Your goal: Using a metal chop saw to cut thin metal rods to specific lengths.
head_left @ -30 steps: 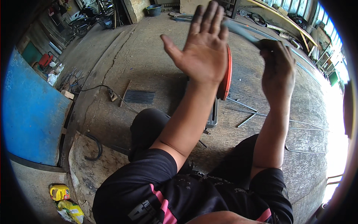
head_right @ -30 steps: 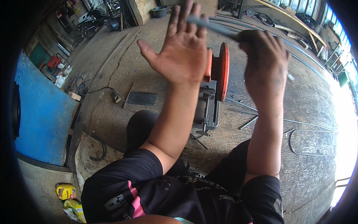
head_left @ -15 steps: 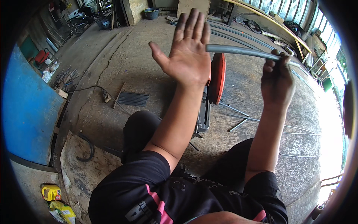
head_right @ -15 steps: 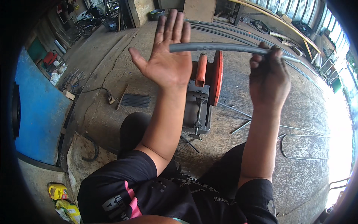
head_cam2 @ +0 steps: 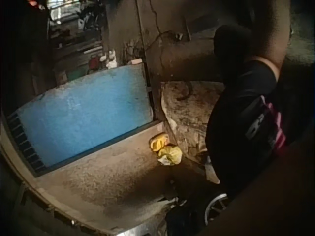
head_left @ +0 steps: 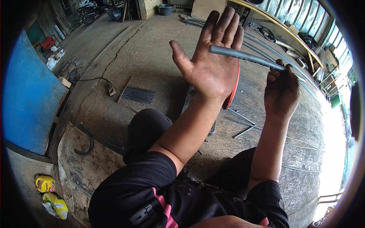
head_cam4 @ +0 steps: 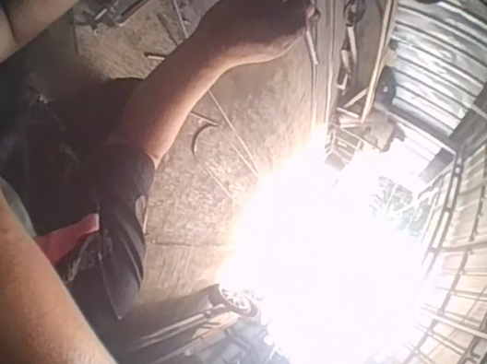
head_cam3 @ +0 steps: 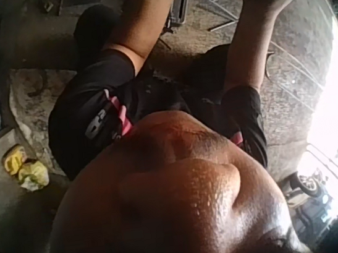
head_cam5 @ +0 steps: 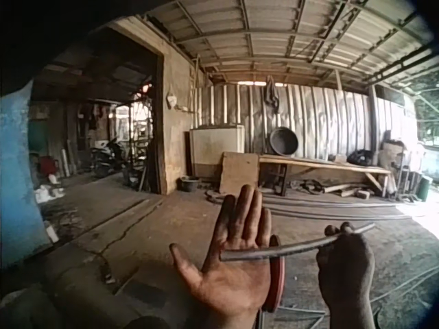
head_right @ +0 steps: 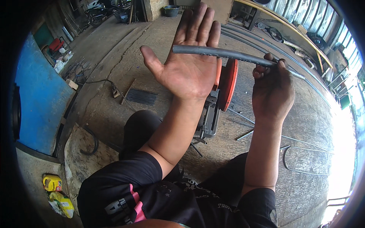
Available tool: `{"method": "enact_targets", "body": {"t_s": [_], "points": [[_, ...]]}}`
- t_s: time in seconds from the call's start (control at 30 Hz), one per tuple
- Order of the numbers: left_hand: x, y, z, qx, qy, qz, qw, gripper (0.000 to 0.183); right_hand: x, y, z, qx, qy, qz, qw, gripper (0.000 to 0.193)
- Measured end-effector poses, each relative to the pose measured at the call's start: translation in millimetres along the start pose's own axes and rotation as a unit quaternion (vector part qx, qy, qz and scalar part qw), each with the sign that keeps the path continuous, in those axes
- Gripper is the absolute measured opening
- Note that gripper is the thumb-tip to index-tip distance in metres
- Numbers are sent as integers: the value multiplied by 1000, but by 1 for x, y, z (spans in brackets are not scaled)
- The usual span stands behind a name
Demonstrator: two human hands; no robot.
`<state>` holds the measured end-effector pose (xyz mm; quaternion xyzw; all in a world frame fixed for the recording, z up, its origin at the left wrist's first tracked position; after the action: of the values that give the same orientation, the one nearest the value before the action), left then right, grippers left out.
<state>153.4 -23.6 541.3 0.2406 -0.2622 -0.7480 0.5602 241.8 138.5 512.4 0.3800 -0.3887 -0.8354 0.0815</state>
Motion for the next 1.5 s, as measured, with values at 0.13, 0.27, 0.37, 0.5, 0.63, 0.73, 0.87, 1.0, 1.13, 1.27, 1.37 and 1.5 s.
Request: {"method": "enact_targets", "body": {"t_s": [0.13, 0.27, 0.37, 0.5, 0.63, 0.73, 0.87, 1.0, 1.13, 1.27, 1.37, 1.5], "points": [[-1, 0, 0, -4, 4, 1, 1000, 88, 3, 0, 2, -24, 7, 34, 999, 13], [-3, 2, -1, 1, 3, -5, 1000, 89, 3, 2, 2, -60, 13, 43, 997, 12], [-10, 1, -2, -14, 12, 14, 1000, 85, -1, 1, 0, -45, -5, 50, 998, 13], [-35, -8, -13, -89, -30, 282, 955, 63, 0, 1, 1, -26, -12, 22, 999, 15], [-57, -23, -21, -3, -84, 346, 934, 33, 15, -14, 13, -6, 14, -14, 1000, 19], [-38, -34, -18, 69, -32, 469, 880, 14, 41, -8, 5, -40, 107, -19, 993, 24], [18, -57, 39, 79, 19, 746, 662, 32, 92, 11, -30, -52, 308, -86, 946, 29], [132, -85, 102, 169, 120, 805, 556, 29, 106, 44, -58, -129, 303, -153, 932, 30], [228, -159, 108, 320, 82, 818, 471, 29, 104, 34, -55, -120, 265, -243, 925, 31], [290, -239, 46, 485, -49, 721, 492, 31, 133, 25, -54, -125, 299, -274, 906, 27], [357, -347, 3, 514, -20, 669, 536, 28, 166, 24, -58, -135, 340, -279, 888, 23], [364, -423, -44, 532, -75, 692, 483, 34, 204, 17, -34, -157, 357, -337, 857, 20]]}}
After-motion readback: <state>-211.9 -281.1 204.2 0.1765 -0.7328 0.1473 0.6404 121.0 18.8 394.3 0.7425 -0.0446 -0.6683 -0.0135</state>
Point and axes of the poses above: each hand's wrist, its own z-axis towards the middle knuckle, its own y-axis out of the palm, x = y × z, the point moved 7 cm from there along z, towards the middle knuckle, and after that the axes turned 3 degrees about x, right-handed, at the moved point
